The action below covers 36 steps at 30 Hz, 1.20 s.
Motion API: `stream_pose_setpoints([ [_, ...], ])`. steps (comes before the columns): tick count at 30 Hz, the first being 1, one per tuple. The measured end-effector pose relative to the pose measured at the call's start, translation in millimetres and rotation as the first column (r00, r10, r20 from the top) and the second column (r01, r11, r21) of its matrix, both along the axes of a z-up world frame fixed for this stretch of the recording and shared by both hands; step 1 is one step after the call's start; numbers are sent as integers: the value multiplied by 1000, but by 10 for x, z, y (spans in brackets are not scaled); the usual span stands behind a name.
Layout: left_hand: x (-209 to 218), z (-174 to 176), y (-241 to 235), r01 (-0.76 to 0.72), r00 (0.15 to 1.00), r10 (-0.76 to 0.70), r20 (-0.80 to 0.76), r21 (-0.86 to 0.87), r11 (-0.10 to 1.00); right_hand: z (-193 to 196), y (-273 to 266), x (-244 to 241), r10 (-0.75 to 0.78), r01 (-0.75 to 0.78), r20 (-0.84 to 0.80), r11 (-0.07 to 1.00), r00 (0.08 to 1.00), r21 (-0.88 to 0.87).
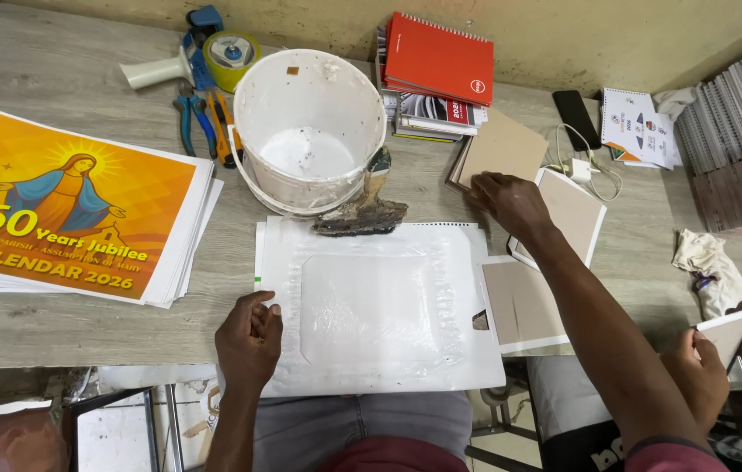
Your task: Applying glue to a surface using a brush and attaching square cardboard pieces to it.
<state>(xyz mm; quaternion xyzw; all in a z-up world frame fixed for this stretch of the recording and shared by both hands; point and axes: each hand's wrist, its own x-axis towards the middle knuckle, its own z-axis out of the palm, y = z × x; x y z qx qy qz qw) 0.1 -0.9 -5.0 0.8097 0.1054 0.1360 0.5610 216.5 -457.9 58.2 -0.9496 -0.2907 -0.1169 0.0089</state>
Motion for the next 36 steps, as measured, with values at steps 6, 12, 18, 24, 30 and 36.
stream_pose_setpoints([
  [6,-2,58,20,6,1000,-6,-2,-9,1000,578,124,-459,-28,-30,593,996,805,88],
  [12,51,351,1,68,982,-62,-176,28,997,842,282,-1364,-651,169,494,686,576,708],
  [18,56,506,-85,254,936,-185,-299,211,944,-45,628,-2094,-205,625,-657,-205,725,753],
  [24,29,377,-103,373,919,-301,-256,312,874,-315,1188,-2155,-84,729,-756,-216,649,650],
  [30,107,433,-63,450,862,-329,-385,285,846,-316,1438,-2042,-177,746,-753,-119,634,656],
  [36,174,470,-62,500,813,-352,-464,248,829,-142,1557,-2095,-234,792,-777,-42,585,609],
])
